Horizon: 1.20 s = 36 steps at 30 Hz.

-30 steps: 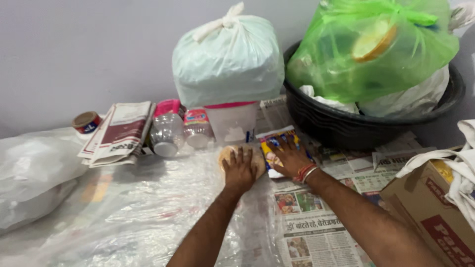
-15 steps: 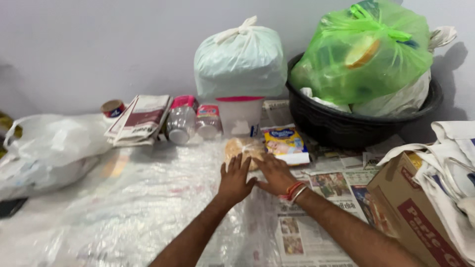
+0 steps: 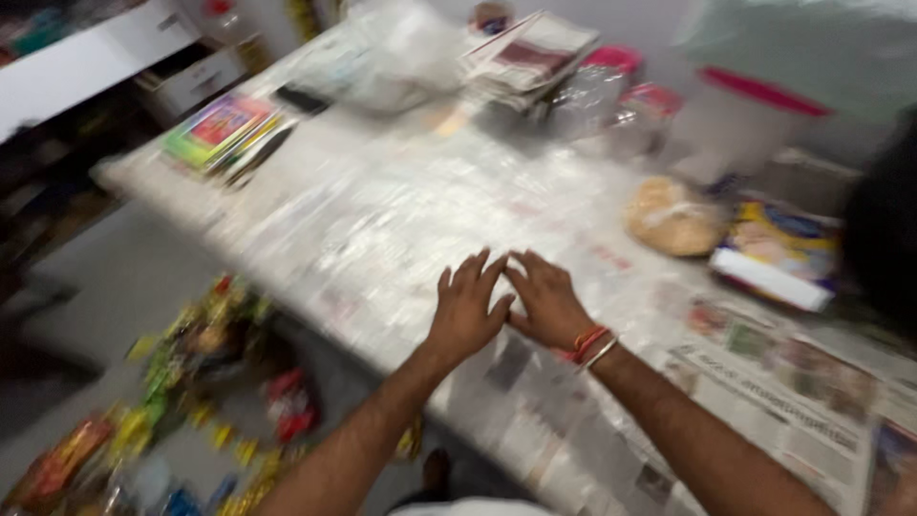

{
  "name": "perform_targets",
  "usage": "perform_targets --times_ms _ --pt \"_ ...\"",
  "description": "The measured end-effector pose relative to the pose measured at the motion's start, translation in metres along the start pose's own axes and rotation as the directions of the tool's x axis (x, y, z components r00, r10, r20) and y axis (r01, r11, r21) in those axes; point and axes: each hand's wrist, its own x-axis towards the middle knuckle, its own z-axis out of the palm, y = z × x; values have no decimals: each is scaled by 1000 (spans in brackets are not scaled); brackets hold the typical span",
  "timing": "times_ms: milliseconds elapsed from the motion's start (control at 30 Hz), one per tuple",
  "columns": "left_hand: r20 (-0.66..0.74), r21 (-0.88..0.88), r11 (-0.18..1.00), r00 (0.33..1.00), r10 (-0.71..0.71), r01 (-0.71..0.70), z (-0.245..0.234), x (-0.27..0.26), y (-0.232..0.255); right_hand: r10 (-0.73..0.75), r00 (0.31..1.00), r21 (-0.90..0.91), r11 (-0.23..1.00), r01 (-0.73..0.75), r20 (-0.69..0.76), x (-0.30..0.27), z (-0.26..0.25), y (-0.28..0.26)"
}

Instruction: The person organizes various items on a table covered with newspapers. They fold a cloth bag, stack newspapers, and arrange plastic bottles. They then pick up multiple snack packets from the floor and place them into a cardboard box on the table.

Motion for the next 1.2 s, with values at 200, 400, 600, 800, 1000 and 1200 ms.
perform_targets --times_ms 200,400,600,800,1000,1200 --pt "-131 20 978 971 -201 206 -59 -75 -32 -188 982 124 974 187 -6 35 29 -85" --pt "-240 -62 940 910 -339 334 -91 -131 -52 -291 956 170 945 279 45 48 61 -152" --pt "-259 -127 895 857 -445 427 -120 -191 -77 -338 940 239 917 319 42 52 91 -214" --pt "-288 -151 868 819 -496 473 -156 -244 -101 -417 907 415 837 356 63 62 120 -273" --pt "-285 -230 779 725 -627 583 -187 -293 -116 -454 864 467 826 316 216 70 152 -327" --pt "-396 -256 747 639 -660 614 -197 -316 -142 -527 809 573 758 310 260 95 180 -359"
